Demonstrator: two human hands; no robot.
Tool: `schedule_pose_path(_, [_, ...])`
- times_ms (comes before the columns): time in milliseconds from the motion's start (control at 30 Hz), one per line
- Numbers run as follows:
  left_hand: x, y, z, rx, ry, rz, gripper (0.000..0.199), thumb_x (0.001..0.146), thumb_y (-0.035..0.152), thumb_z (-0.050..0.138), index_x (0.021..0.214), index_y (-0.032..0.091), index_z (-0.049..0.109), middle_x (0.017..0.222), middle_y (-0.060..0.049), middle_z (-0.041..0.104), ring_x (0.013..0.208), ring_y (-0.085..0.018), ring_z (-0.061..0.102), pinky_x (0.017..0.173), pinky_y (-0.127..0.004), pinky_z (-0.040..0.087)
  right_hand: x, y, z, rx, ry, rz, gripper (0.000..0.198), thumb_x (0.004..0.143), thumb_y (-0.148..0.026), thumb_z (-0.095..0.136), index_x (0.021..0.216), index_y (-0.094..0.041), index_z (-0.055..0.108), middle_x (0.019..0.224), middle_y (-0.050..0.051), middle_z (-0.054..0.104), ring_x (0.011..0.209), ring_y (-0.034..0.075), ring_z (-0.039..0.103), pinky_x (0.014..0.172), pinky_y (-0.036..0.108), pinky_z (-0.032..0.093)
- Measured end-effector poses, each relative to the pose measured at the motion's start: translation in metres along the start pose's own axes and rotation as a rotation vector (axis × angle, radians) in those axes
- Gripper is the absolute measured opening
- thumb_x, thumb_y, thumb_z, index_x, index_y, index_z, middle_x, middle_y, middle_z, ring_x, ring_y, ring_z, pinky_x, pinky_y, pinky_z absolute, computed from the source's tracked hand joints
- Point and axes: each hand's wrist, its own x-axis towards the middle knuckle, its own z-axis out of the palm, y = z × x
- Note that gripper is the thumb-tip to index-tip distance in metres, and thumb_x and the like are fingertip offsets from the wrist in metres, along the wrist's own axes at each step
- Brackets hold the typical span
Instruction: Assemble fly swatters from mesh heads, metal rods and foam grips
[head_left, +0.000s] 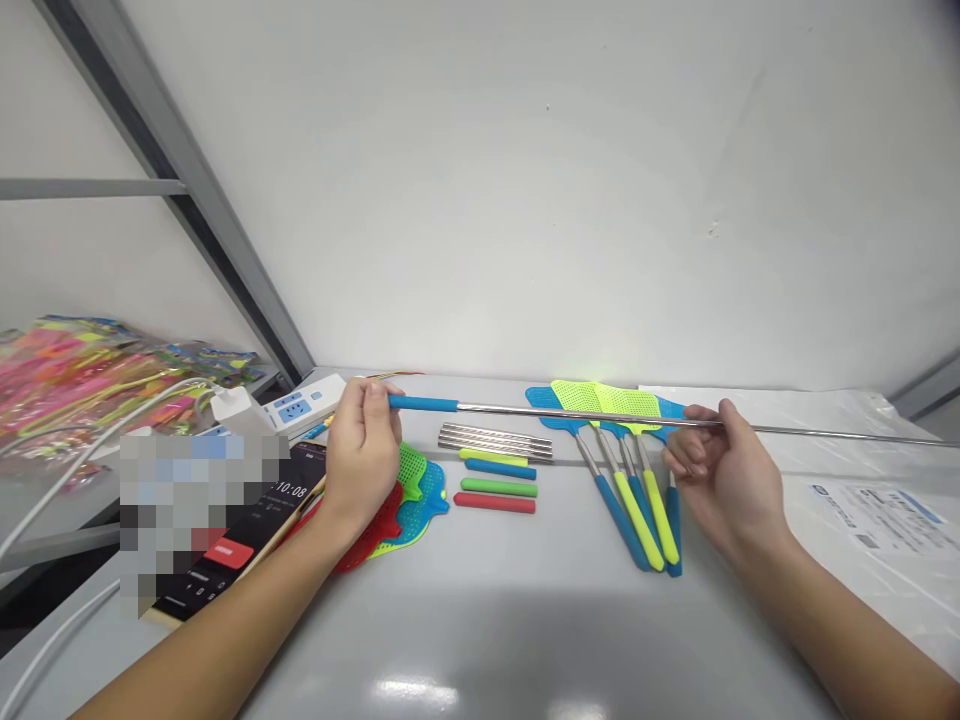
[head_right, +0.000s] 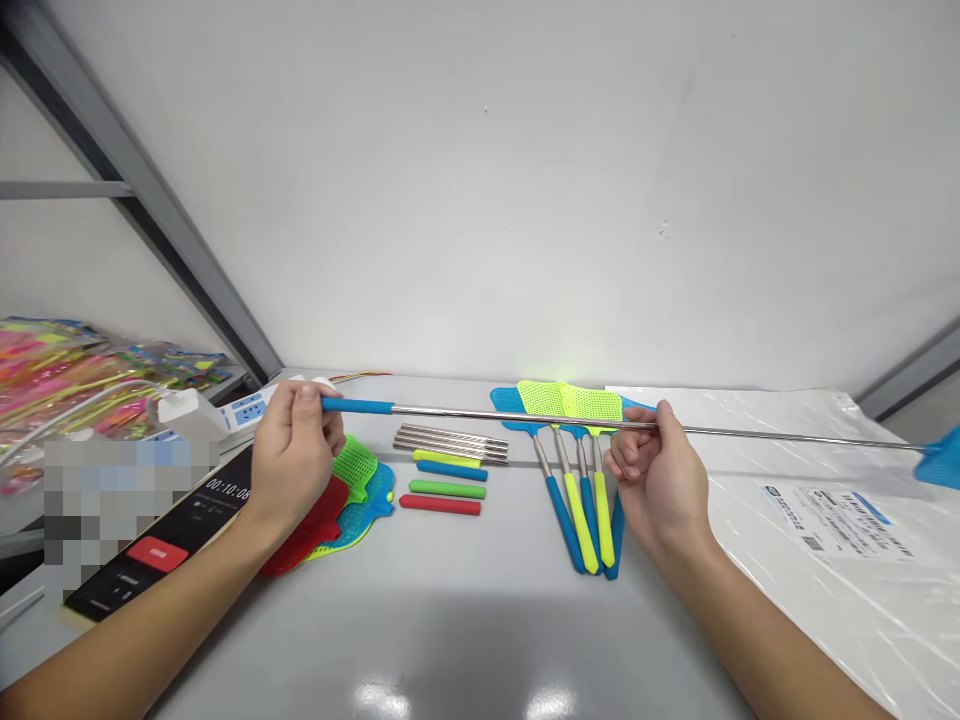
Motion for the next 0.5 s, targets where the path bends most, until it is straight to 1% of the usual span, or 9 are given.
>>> schedule_pose_path(67, [0.006,-0.001,0.002,-0.099,0.05,-0.073,0.015,0.093,0.036,0.048,0.085,0.023,0.05,0.05,0.008,0.033,0.04,-0.01,0.032,0.039,-0.021,0.029,0.002,0.0,-0.001,0.022,0.01,0.033,0.028,0.091,-0.041,0.05,0.077,-0.019,0.06,0.046,-0.006,0.034,0.043,0.008,0.026,0.042,0.022,0.029])
schedule_pose_path(133, [0.01,-0.001,0.003,-0.181,0.111,-0.146,0.013,0.092,0.034,0.048,0.085,0.024,0.047,0.051,0.01,0.029,0.038,-0.009,0.03,0.038,-0.02,0.029,0.004,0.001,-0.002,0.035,0.026,0.044,0.028,0.092,-0.039,0.049,0.076,-0.019,0.06,0.046,-0.006,0.033,0.043,0.008,0.024,0.041,0.022,0.028])
schedule_pose_path(233, [0.011,0.002,0.004,-0.351,0.2,-0.251,0.013,0.091,0.032,0.05,0.082,0.022,0.048,0.054,0.009,0.03,0.038,-0.007,0.029,0.038,-0.019,0.029,0.005,0.003,-0.003,0.035,0.04,0.039,0.028,0.093,-0.036,0.047,0.075,-0.019,0.059,0.046,-0.006,0.032,0.043,0.008,0.024,0.041,0.022,0.028])
schedule_pose_path(367, [0.008,0.003,0.005,-0.47,0.214,-0.29,0.018,0.092,0.033,0.047,0.079,0.02,0.05,0.056,0.008,0.032,0.039,-0.006,0.03,0.039,-0.019,0.029,0.006,0.007,-0.003,0.01,0.018,0.048,0.029,0.093,-0.035,0.045,0.074,-0.019,0.059,0.047,-0.005,0.035,0.043,0.009,0.027,0.042,0.022,0.03])
schedule_pose_path(500, [0.0,0.001,0.01,-0.467,0.268,-0.277,0.021,0.093,0.036,0.045,0.077,0.022,0.046,0.049,0.009,0.029,0.037,-0.007,0.026,0.037,-0.019,0.027,0.001,0.008,-0.001,-0.023,-0.022,0.067,0.03,0.093,-0.036,0.043,0.076,-0.019,0.059,0.048,-0.003,0.04,0.044,0.009,0.031,0.045,0.023,0.034])
